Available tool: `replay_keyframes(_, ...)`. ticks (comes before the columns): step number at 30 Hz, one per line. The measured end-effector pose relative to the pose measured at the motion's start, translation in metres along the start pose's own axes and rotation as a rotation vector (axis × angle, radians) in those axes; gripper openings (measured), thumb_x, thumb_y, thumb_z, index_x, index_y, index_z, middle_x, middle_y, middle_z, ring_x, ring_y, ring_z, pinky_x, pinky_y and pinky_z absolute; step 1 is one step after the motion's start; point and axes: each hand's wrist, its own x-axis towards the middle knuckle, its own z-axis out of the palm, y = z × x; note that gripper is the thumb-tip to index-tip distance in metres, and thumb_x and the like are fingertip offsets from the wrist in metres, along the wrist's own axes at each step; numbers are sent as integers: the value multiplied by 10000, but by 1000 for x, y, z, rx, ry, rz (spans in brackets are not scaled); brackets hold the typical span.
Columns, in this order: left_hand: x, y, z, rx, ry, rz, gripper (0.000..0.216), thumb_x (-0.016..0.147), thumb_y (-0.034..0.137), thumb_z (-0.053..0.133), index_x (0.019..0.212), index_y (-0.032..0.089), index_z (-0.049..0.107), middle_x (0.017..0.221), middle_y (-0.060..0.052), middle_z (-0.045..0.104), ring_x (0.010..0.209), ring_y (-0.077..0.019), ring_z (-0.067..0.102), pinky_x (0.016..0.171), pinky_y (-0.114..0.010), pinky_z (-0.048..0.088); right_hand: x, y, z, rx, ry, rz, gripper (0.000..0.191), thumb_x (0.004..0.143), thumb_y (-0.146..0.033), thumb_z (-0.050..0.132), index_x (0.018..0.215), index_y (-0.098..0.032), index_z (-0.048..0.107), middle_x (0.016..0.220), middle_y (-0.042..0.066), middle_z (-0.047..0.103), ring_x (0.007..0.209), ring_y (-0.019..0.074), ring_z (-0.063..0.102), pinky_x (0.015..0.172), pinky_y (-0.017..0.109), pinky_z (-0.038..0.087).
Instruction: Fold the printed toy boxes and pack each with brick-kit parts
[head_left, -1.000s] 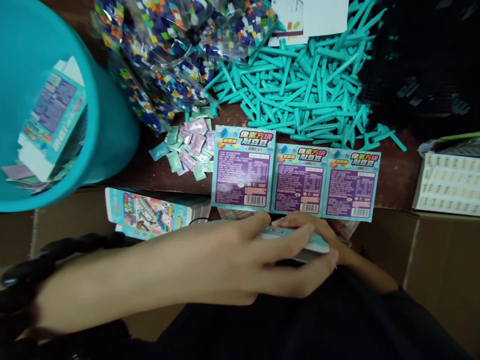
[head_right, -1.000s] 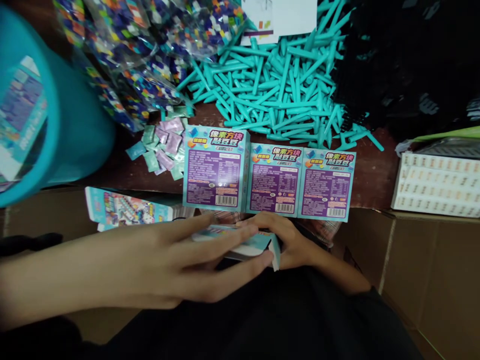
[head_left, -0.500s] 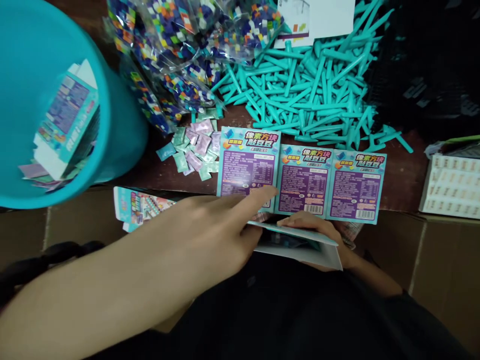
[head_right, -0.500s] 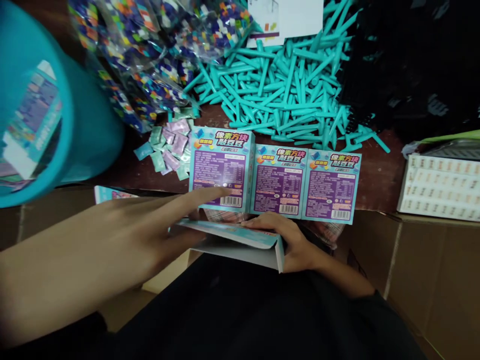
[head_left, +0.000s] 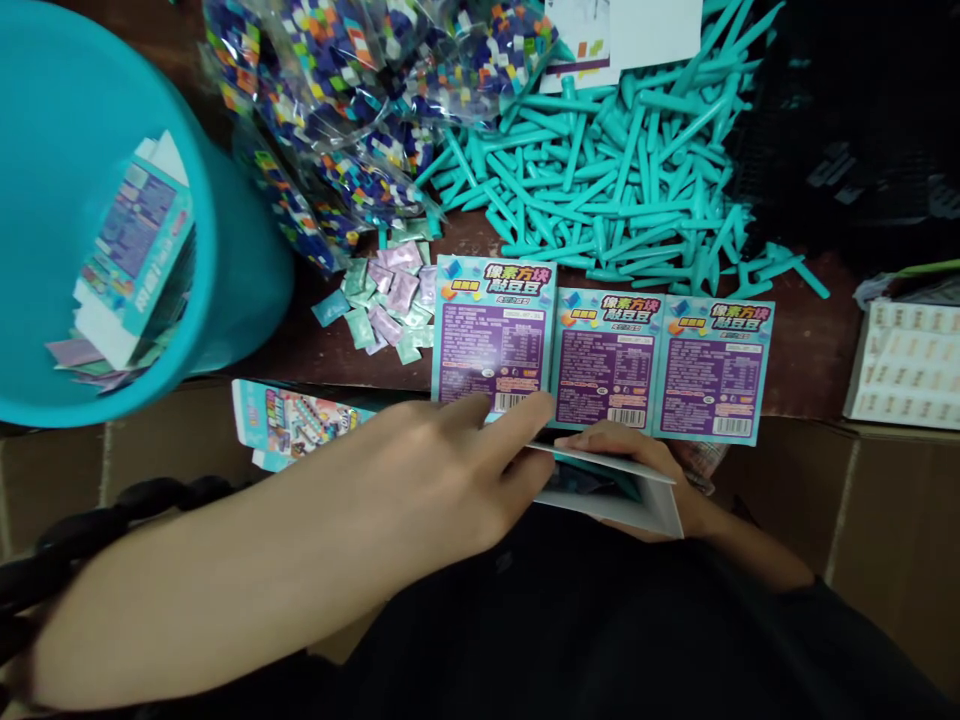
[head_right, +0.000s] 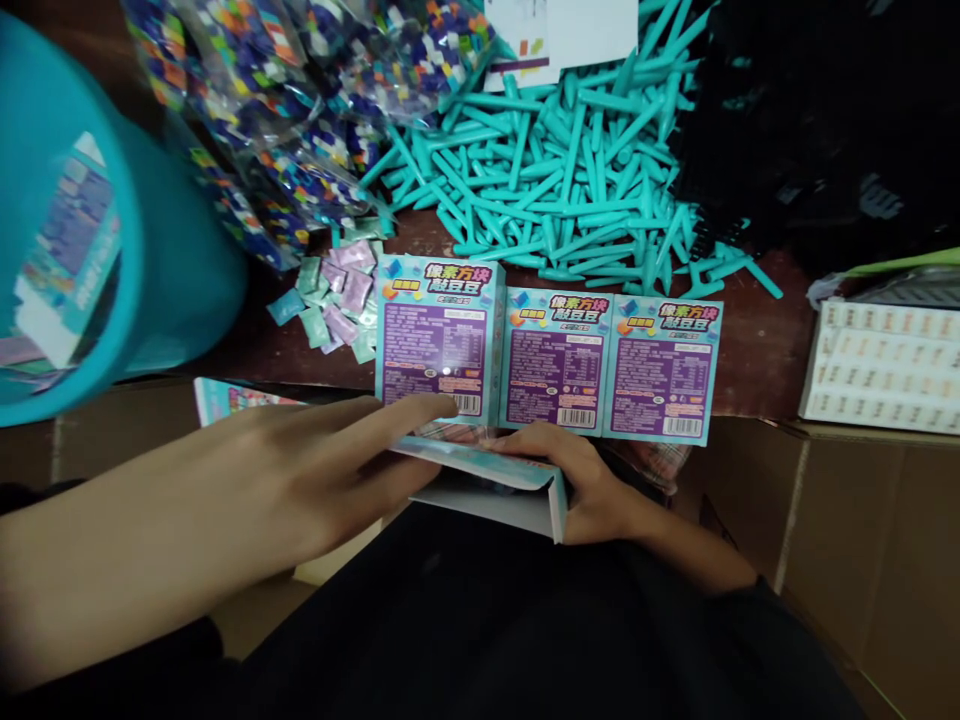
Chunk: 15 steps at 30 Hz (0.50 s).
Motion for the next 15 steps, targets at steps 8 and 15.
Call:
replay_keyframes(8,0,-5,3,-43,-43,24,210,873,47,495,912,187,648,1107,-106,722,725,-198,697,469,-264,483,-4,-4,0,-21,16,21,654,882,-305,787,1467,-272,496,1327,102,680,1184,241,677,1008,389,557)
replay_keyframes(15,-4,-7,1,-54,-44,45,259,850,16,467,911,191,648,1058,-80,699,584,-139,611,455,-273,433,-2,-3,0,4,-13,14,614,928,-341,736,1480,-272,476,1335,121,675,1213,243,669,1010,412,564)
